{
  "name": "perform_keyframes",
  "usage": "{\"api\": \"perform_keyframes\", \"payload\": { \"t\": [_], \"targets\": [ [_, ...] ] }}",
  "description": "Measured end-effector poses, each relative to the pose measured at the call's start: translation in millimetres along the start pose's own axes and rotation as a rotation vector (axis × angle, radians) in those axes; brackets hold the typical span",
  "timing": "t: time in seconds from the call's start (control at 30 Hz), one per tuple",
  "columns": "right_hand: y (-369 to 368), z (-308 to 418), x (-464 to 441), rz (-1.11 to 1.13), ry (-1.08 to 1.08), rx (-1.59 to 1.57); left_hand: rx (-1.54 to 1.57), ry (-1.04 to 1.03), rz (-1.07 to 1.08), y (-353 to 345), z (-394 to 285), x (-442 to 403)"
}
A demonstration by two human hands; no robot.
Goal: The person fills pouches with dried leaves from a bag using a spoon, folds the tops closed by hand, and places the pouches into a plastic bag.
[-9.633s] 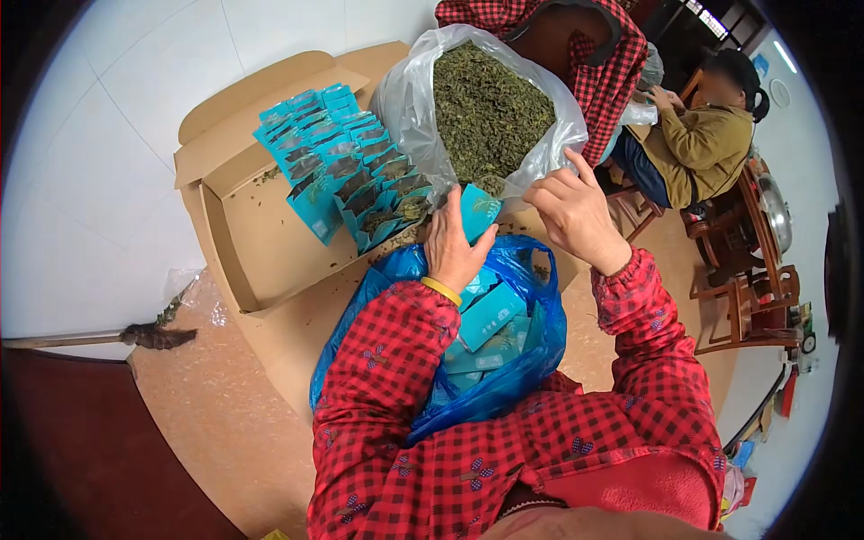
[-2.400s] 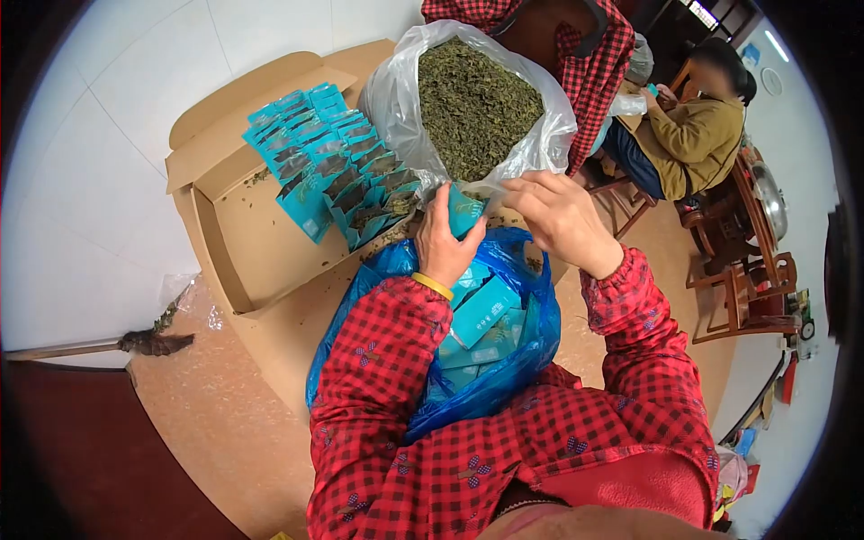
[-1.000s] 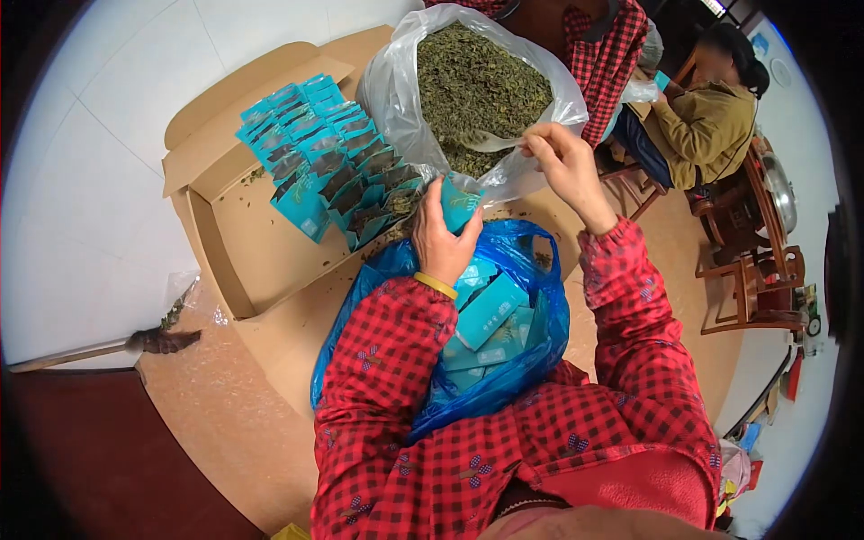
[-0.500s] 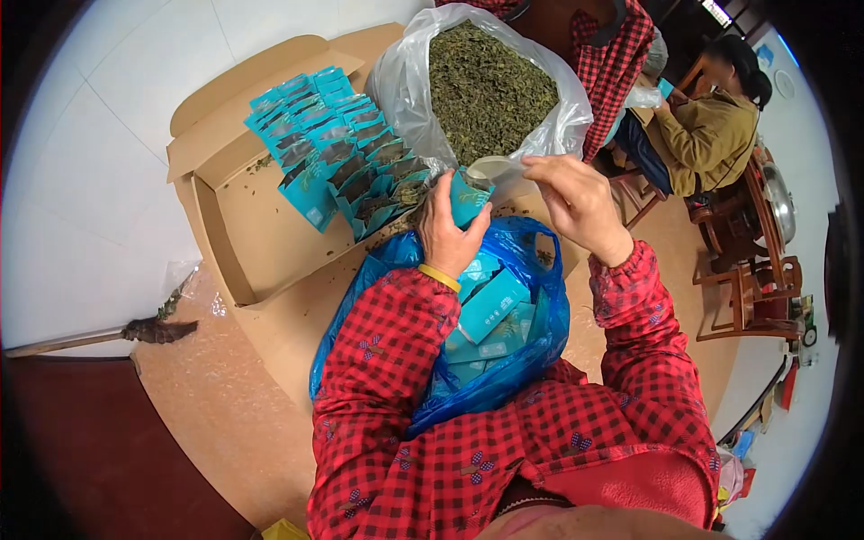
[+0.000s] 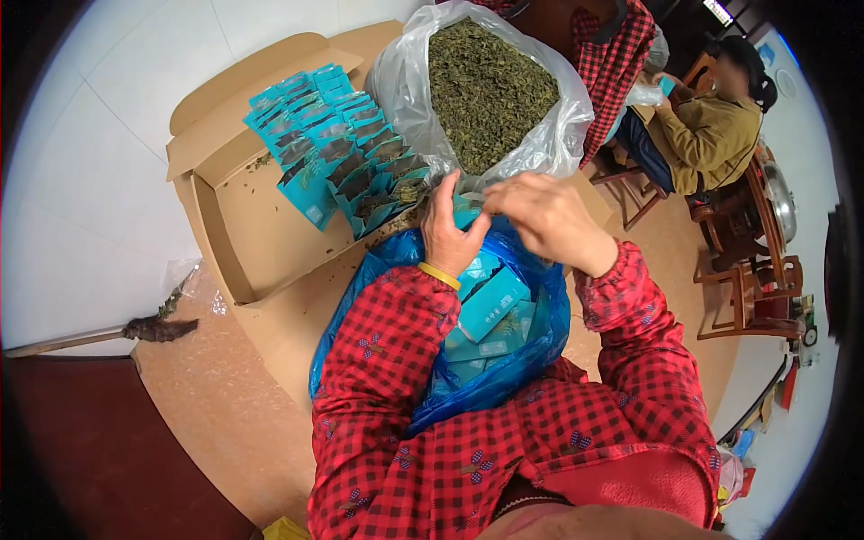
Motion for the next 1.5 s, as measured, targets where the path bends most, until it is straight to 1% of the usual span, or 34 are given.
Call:
{"api": "perform_keyframes", "payload": {
  "t": [0.1,0.13,0.23,0.27,0.37,0.4,0.47,0.5,0.6,0.63,0.73,0.77,0.83,0.9,1.0,1.03,1.13,1.17,1.27,1.43,1.5],
  "targets": [
    [23.0,-13.5,-4.0,-0.069,-0.091,0.028,-0.003,0.010,-0.025,1.3,1.1,1.3],
    [24.8,-19.0,-3.9,-0.064,-0.088,0.030,0.003,0.025,-0.029,1.1,1.3,1.3],
    [28.1,-43.8,-4.1,-0.211,-0.346,0.047,0.014,0.059,-0.040,1.1,1.7,1.4],
    [23.0,-48.8,-6.3,-0.208,-0.346,0.044,0.009,0.056,-0.038,1.3,1.0,1.7],
    [-6.9,-75.8,-12.1,-0.074,-0.582,0.036,-0.006,0.042,-0.031,1.7,1.3,-0.1],
    [-19.6,-82.7,-14.5,-0.075,-0.582,0.033,-0.007,0.040,-0.031,1.6,1.4,0.0],
    [-48.8,-94.5,-22.4,0.002,-0.570,-0.042,-0.003,0.035,-0.031,0.6,1.5,0.1],
    [-57.3,-99.9,-28.4,-0.001,-0.571,-0.041,-0.003,0.032,-0.030,0.3,2.0,-0.1],
    [-72.9,-118.0,-42.9,-0.093,-0.733,0.025,-0.033,0.002,-0.033,1.4,3.5,0.2],
    [-74.8,-124.3,-44.1,-0.094,-0.736,0.022,-0.034,0.002,-0.029,1.3,3.6,0.2],
    [-66.9,-133.5,-44.1,-0.236,-0.709,-0.035,-0.027,0.025,-0.026,1.6,2.8,0.4],
    [-63.5,-133.4,-41.0,-0.233,-0.709,-0.033,-0.025,0.028,-0.028,1.5,2.9,0.3],
    [-53.9,-129.8,-28.6,-0.216,-0.706,-0.131,-0.034,0.043,-0.020,1.9,3.7,0.2],
    [-39.7,-116.9,-18.0,-0.212,-0.705,-0.180,-0.038,0.048,-0.014,2.2,3.1,0.2],
    [-16.2,-91.8,-1.6,-0.269,-0.649,-0.322,-0.048,0.070,-0.028,2.2,3.5,-0.2],
    [-8.0,-82.4,2.1,-0.268,-0.647,-0.321,-0.048,0.070,-0.030,2.1,3.2,-0.7],
    [15.9,-50.5,8.6,-0.256,-0.498,-0.163,-0.053,0.108,-0.019,1.6,3.4,0.3],
    [19.3,-43.8,9.4,-0.254,-0.498,-0.164,-0.054,0.110,-0.019,1.9,3.2,1.0],
    [22.5,-17.9,4.8,-0.156,-0.108,0.151,-0.075,0.112,-0.011,2.0,2.2,-0.8],
    [13.7,-33.2,5.3,-0.193,-0.168,0.194,-0.051,0.131,-0.005,6.1,-1.1,-2.0],
    [3.6,-52.0,-4.1,-0.245,-0.225,0.193,0.070,0.074,0.038,9.1,-5.5,-2.8]
  ]
}}
Point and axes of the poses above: each hand's wrist, its own x-axis away from the middle knuckle, its own y-axis out of the back of the hand, z = x × y, the point moved 3 cm from there along -x, towards the middle knuckle, and after that the axes turned 7 degrees about -y, right-handed, at the moved point
